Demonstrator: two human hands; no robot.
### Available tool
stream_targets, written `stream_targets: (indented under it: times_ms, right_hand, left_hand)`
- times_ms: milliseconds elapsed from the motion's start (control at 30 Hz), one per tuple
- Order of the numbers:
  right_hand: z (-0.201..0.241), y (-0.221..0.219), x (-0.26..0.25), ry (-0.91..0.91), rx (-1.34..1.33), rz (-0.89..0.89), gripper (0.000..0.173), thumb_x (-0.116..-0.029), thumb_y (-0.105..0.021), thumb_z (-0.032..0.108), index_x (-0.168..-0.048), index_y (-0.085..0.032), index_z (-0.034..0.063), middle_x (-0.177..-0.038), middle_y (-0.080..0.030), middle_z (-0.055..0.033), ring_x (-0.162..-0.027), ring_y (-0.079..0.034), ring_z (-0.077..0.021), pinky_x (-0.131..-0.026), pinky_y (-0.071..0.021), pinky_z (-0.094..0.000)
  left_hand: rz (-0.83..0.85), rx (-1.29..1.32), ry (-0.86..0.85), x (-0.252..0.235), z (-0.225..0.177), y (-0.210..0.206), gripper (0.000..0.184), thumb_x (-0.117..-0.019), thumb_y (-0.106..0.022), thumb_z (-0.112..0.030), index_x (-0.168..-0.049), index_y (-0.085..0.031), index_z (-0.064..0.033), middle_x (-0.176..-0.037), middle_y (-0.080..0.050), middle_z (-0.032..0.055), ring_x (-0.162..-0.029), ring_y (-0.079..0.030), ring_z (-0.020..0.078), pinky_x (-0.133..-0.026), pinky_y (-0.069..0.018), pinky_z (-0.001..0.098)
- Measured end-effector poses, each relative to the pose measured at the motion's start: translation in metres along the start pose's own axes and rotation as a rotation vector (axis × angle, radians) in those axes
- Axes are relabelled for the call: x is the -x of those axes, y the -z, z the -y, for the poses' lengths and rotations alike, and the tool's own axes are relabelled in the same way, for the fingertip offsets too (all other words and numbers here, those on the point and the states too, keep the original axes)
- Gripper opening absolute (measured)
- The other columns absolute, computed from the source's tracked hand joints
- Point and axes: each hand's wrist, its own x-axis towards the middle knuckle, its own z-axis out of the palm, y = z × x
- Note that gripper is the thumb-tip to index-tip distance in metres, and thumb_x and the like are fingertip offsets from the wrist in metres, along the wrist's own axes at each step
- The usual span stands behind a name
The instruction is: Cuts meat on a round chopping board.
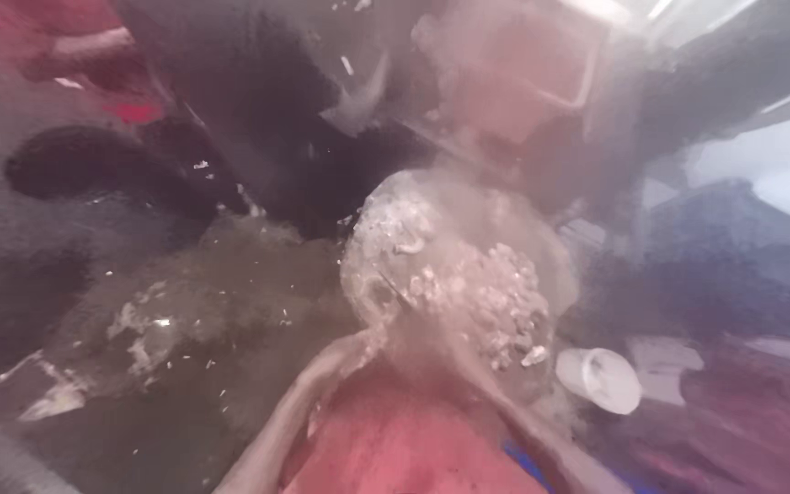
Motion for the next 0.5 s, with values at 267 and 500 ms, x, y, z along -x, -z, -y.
stream_targets:
  times_ms: [267, 500]
  right_hand:
    - [0.014, -0.021, -0.002, 0.087, -0.198, -0.054, 0.043, -0.1039, -0.054, 0.035, -0.133, -0.06, 0.004, -0.109, -0.07, -0.0157, -0.098, -0.068, -0.0248, -0.092, -0.0558, -0.0466]
    - [-0.011, -0.036, -0.007, 0.038, 0.015, -0.009, 0.056, -0.1052, -0.047, 0.051, -0.136, -0.06, 0.0057, -0.116, -0.07, -0.0177, -0.106, -0.068, -0.0321, -0.097, -0.0528, -0.0541]
  left_hand:
    - [0.031, -0.001, 0.011, -0.004, 0.007, 0.004, 0.039, -0.1053, -0.052, -0.039, -0.13, -0.066, -0.012, -0.107, -0.07, 0.0042, -0.09, -0.065, 0.0111, -0.084, -0.0554, 0.0352]
    - [0.054, 0.064, 0.009, -0.008, 0.018, 0.008, 0.037, -0.1052, -0.055, -0.037, -0.13, -0.065, -0.0121, -0.093, -0.067, -0.001, -0.074, -0.06, 0.0055, -0.07, -0.0527, 0.0262]
